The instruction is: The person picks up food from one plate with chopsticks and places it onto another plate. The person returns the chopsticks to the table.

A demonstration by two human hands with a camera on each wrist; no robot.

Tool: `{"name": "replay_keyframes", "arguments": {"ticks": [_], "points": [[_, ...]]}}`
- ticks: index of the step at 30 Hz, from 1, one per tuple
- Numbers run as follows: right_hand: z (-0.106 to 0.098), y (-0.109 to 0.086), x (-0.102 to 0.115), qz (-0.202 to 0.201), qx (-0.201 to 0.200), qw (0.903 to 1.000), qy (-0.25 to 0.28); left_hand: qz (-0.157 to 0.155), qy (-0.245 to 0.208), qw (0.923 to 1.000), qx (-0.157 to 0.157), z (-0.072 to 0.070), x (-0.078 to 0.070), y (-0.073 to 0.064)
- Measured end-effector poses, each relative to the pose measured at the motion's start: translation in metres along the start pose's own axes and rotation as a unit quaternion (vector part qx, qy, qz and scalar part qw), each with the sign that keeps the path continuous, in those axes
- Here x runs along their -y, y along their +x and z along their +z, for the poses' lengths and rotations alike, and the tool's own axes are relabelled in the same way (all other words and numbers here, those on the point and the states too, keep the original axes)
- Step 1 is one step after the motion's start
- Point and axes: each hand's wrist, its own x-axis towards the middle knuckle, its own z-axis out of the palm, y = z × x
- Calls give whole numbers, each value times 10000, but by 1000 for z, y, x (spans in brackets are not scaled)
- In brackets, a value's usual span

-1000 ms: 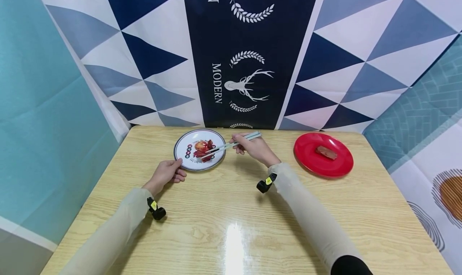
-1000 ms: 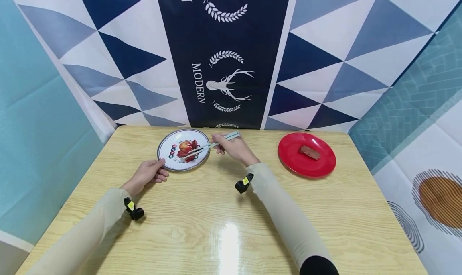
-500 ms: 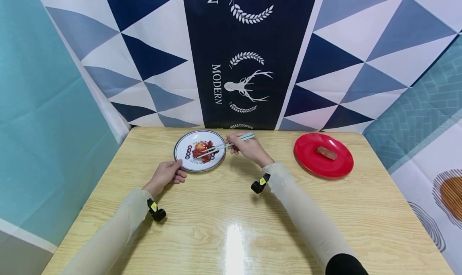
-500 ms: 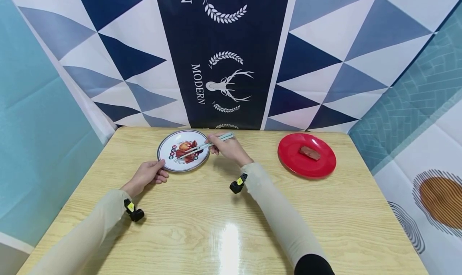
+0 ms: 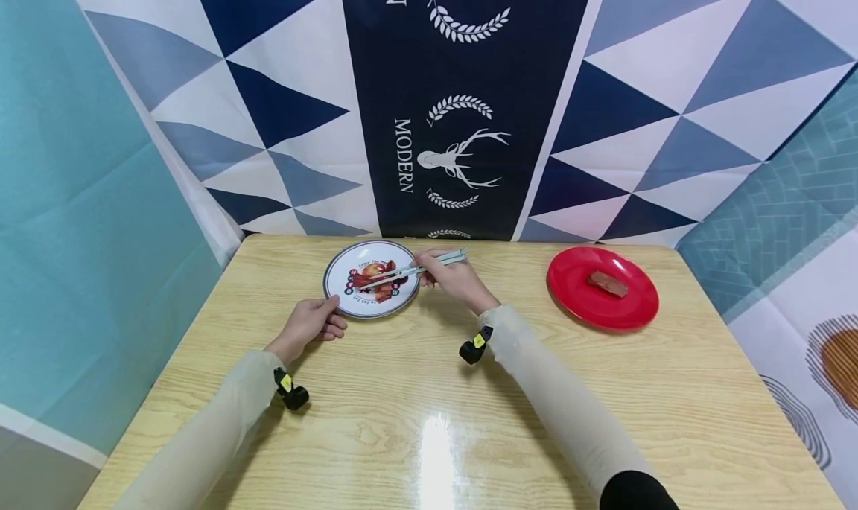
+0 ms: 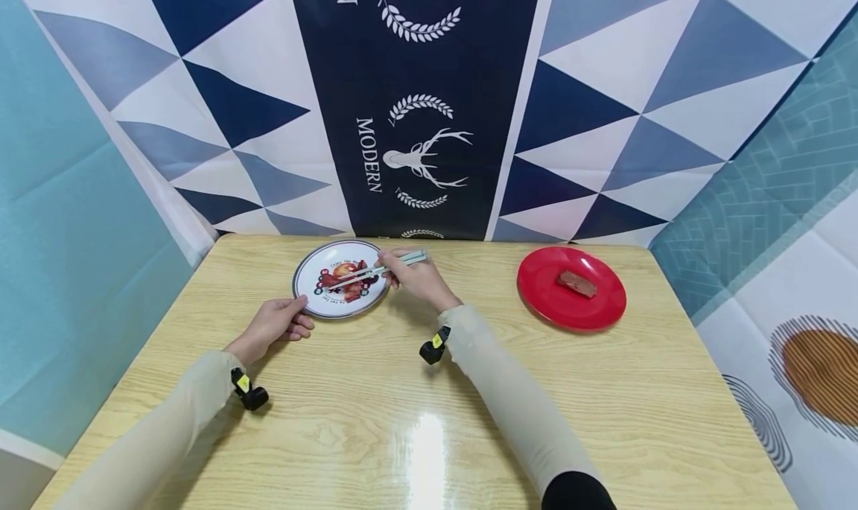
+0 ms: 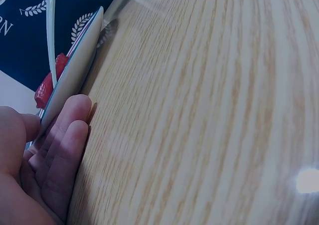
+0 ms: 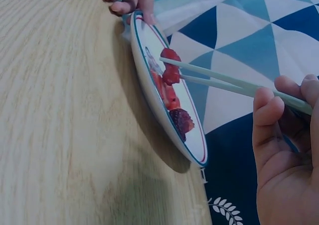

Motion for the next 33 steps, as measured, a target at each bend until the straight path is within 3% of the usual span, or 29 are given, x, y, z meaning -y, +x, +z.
{"name": "replay_keyframes", "arguments": {"ticks": [10,33], "points": [[4,-1,-2,225,-28,9997,-45,6,47,10000,-47,0,-1,0],[13,0,-6,70,-67,9997,-203,-9,-20,10000,-32,-1,1,1]]}}
